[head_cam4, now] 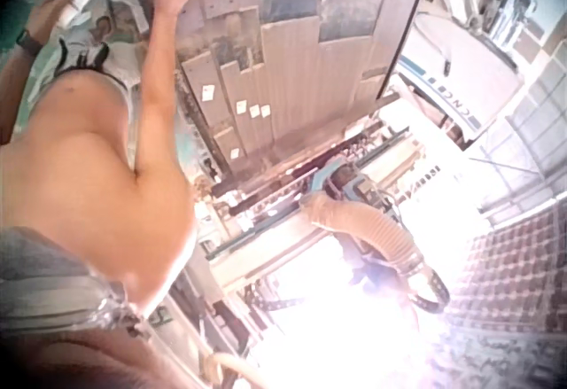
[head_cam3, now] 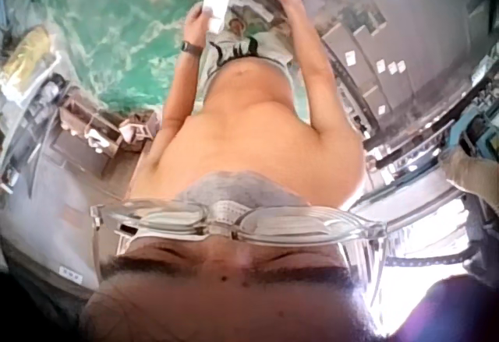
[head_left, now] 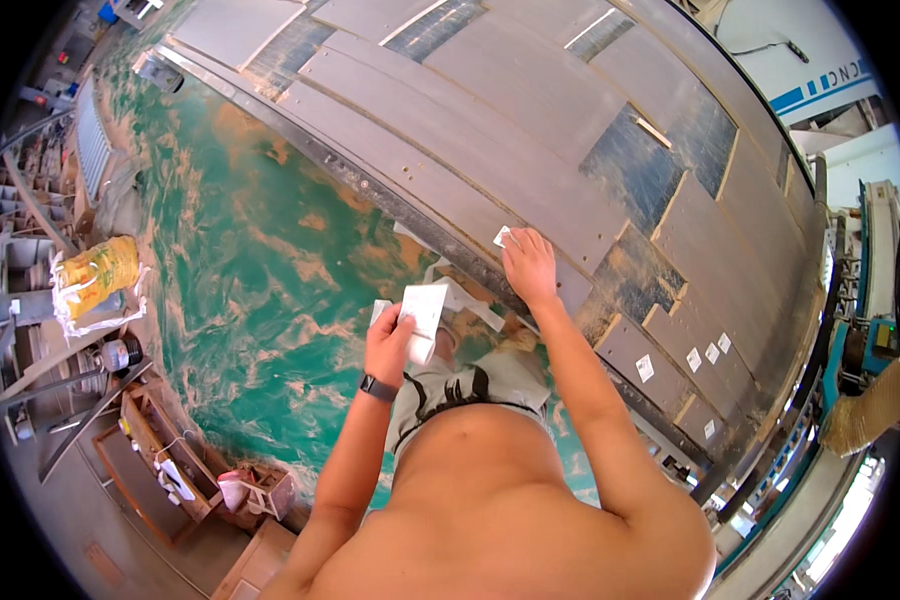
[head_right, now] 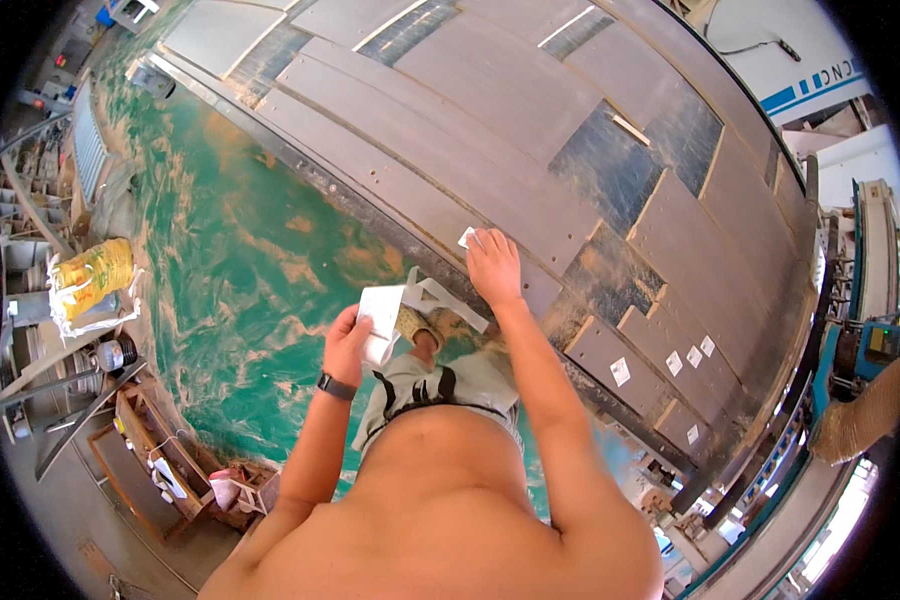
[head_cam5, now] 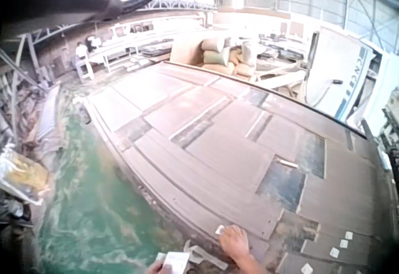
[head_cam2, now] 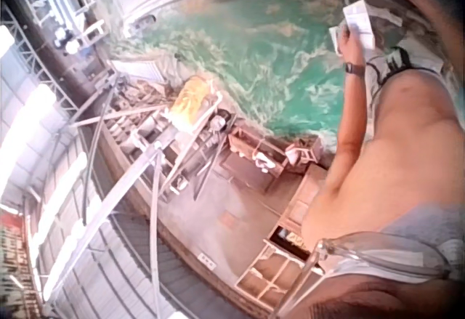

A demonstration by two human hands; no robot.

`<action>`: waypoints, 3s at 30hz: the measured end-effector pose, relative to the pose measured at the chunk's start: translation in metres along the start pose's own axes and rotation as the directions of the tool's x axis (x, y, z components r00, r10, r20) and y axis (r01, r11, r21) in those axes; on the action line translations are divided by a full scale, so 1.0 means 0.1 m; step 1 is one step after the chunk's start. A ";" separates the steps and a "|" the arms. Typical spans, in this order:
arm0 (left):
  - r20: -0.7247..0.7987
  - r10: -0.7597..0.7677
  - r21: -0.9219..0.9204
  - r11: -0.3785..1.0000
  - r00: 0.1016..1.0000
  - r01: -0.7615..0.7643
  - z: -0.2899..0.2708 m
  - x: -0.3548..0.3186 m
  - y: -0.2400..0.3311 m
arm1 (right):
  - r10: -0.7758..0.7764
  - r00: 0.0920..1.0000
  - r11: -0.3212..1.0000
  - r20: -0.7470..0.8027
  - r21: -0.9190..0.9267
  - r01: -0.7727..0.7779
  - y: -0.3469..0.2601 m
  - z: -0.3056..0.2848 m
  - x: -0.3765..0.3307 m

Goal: The person walks through a workshop and applies adhesive labels to various wooden panels arranged on a large machine table. They then move a large sheet of material onto the machine and later handle a small tube of adhesive at a workbench.

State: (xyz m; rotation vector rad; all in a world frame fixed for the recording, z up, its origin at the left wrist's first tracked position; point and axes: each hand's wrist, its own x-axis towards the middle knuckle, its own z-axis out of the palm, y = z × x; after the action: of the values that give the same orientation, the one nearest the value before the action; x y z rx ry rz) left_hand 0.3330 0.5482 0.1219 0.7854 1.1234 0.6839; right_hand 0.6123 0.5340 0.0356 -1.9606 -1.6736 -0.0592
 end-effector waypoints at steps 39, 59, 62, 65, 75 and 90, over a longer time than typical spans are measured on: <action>0.307 -0.016 0.245 0.967 0.952 -0.063 1.14 1.49 0.57 | 0.380 0.913 0.903 -0.151 -0.155 -0.401 0.48 -0.25 0.31; 0.312 -0.337 0.070 0.941 0.888 0.332 0.75 1.59 0.85 | 0.520 0.721 0.382 0.458 0.631 -0.676 -0.42 -0.35 1.28; 0.263 -0.251 0.147 0.965 0.932 0.218 0.60 1.71 0.71 | 0.266 0.962 0.854 0.061 0.447 -0.265 -0.39 -0.25 1.27; 0.355 -0.210 0.316 0.944 0.911 0.094 0.50 1.79 0.70 | -0.073 0.977 0.854 0.201 0.519 -0.043 -0.29 -0.10 1.23; 0.295 -0.228 0.336 0.934 0.928 0.123 0.59 1.67 1.00 | 0.906 0.362 -0.353 0.218 0.862 0.365 1.54 0.18 0.91; 0.352 -0.065 0.263 0.964 0.934 -0.032 1.08 1.58 0.94 | 0.504 0.863 0.861 0.036 0.056 -0.505 0.46 -0.25 0.49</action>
State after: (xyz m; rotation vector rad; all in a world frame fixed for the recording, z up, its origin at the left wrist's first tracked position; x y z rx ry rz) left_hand 0.4742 0.7063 0.1434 1.0801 0.8926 0.3565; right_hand 0.6735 0.5639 0.0576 -2.2912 -1.1042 0.2090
